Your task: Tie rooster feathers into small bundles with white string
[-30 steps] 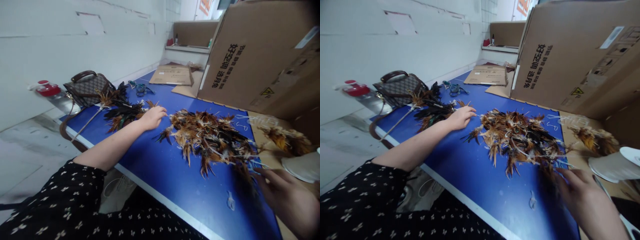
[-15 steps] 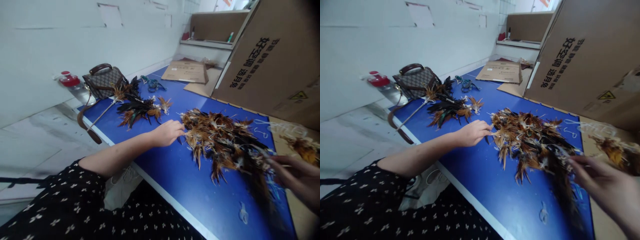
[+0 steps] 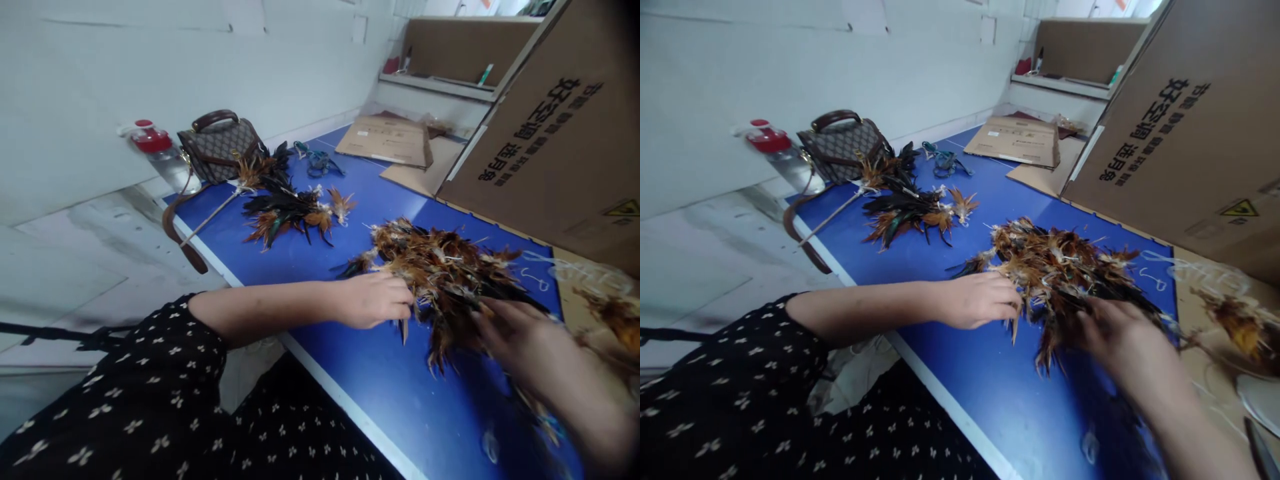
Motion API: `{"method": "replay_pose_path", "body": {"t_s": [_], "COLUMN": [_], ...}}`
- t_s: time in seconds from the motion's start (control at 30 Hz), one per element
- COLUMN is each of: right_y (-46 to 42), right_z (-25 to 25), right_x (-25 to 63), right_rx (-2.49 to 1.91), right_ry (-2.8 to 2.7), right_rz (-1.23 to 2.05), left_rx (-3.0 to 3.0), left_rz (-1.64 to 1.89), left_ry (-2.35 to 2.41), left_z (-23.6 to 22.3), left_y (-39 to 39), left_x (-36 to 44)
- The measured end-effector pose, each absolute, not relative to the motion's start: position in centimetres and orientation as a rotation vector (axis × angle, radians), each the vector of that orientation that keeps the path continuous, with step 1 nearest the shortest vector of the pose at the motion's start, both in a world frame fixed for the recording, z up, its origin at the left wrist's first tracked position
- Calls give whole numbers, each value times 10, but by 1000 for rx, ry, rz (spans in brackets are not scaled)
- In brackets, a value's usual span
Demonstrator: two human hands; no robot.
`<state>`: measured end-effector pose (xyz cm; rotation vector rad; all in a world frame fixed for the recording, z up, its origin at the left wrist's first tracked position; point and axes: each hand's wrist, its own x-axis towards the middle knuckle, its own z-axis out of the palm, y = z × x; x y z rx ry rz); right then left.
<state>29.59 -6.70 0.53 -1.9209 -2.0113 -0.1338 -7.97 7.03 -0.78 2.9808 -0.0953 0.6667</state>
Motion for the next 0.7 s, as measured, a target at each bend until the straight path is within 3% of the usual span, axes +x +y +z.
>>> {"method": "replay_pose_path", "body": {"t_s": [0.2, 0.37, 0.53, 0.7], "right_y": [-43, -59, -89, -114], "right_z": [-13, 3, 12, 11], "right_x": [241, 257, 256, 231], "right_rx": [-2140, -1953, -1878, -1561], "right_ry": [-2016, -1606, -1269, -1008], "right_rz": [-313, -156, -20, 382], "left_rx": [2868, 2401, 1607, 1212], "left_rz": [562, 511, 380, 611], "left_ry": [-212, -192, 264, 699], "left_z": [6, 0, -16, -15], "left_y": [40, 17, -11, -18], "left_x": [-44, -15, 10, 34]}}
